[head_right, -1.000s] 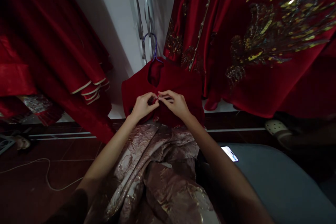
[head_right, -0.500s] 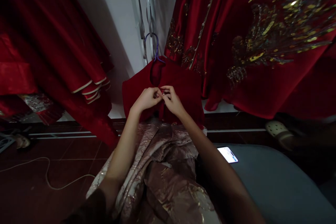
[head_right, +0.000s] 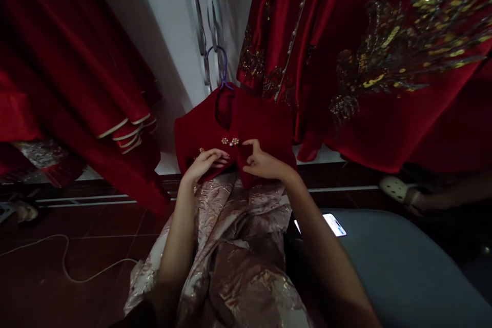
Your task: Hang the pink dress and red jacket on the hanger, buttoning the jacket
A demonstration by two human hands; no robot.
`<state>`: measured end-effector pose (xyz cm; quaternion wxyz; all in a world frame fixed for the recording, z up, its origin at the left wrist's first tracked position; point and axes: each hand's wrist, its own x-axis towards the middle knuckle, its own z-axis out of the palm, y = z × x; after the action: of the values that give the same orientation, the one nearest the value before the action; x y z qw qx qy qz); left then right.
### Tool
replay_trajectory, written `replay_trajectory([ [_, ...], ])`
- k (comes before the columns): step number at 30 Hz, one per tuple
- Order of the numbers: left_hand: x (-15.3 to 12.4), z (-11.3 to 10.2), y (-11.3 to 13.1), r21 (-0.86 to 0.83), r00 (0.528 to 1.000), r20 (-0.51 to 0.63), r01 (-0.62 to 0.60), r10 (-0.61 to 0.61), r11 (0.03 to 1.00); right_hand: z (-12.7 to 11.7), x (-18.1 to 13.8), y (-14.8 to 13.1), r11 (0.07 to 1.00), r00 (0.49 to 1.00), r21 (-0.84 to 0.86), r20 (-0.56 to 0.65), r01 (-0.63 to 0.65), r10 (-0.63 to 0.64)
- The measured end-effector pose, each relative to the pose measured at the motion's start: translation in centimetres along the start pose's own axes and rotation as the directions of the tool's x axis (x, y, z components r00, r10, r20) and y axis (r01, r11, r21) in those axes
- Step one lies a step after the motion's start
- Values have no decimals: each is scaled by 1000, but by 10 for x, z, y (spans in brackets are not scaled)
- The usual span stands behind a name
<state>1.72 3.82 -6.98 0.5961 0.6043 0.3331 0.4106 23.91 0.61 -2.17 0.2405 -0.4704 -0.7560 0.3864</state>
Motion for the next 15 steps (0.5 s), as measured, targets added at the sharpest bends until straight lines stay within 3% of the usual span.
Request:
replay_trajectory([
  [4, -2, -9, -16, 74, 992, 89, 80, -87, 994, -26, -25, -15, 996, 997, 79, 66, 37, -42],
  [7, 1, -5, -23, 54, 995, 85, 42, -46, 998, -33, -37, -36, 979, 990, 144, -15, 142, -141],
  [10, 11, 7, -30, 68, 997, 36, -77, 75, 995, -20, -37, -55, 948, 974, 231, -100, 221, -203],
  [12, 18, 15, -37, 123, 986, -1, -164, 165, 979, -3, -28, -60, 920, 971, 310, -78, 240, -227],
  [15, 20, 21, -43, 238, 988, 42, -157, 152, 958, 22, -9, -55, 887, 965, 385, -38, 253, -259],
])
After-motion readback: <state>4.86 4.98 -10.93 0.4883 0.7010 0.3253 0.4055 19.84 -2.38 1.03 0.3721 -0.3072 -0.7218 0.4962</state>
